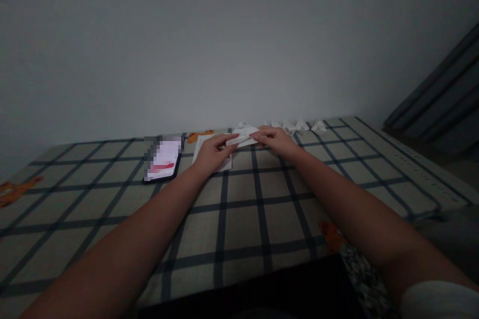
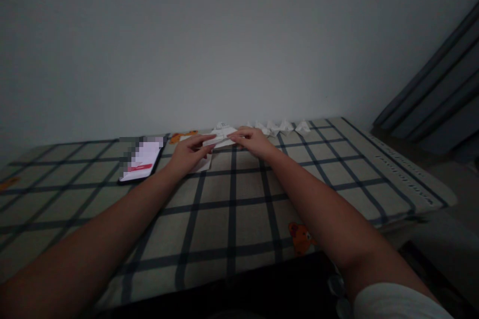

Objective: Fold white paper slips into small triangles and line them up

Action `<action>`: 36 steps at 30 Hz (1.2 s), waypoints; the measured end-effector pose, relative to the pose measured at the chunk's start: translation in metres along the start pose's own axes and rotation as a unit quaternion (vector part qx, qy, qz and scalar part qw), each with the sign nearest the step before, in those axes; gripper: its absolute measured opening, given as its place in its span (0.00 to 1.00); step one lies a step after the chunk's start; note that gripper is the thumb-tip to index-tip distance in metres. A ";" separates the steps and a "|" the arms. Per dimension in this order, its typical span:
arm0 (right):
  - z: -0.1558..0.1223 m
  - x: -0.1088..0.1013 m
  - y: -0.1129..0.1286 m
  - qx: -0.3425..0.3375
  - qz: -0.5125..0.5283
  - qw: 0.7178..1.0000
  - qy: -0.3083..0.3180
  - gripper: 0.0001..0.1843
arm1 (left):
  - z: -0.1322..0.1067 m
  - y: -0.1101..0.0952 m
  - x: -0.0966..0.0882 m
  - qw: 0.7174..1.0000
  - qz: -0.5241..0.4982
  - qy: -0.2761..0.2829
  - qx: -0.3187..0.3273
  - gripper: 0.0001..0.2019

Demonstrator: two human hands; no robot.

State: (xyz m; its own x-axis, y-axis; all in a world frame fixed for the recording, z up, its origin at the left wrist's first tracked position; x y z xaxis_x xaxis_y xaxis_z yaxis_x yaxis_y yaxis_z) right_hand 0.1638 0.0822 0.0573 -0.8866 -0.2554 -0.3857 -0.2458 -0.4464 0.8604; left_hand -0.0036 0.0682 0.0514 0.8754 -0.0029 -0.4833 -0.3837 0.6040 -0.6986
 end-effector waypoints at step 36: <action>-0.001 0.005 0.002 -0.001 -0.124 0.991 -0.047 0.15 | -0.005 0.008 0.016 0.989 -0.107 0.023 -0.104 0.28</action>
State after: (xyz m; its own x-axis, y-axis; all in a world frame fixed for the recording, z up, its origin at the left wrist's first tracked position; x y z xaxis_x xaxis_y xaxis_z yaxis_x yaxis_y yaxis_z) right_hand 0.1595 0.0797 0.0568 -0.8313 -0.0563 -0.5530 -0.4607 -0.4868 0.7421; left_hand 0.0062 0.0684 0.0352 0.9306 -0.1526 -0.3327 -0.2472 0.4085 -0.8787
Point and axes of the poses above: each hand's wrist, its own z-axis towards the middle knuckle, its own x-axis out of the palm, y = z × x, the point moved 9 cm from there along z, towards the middle knuckle, and after that the axes turned 4 degrees about x, right-handed, at the moved point
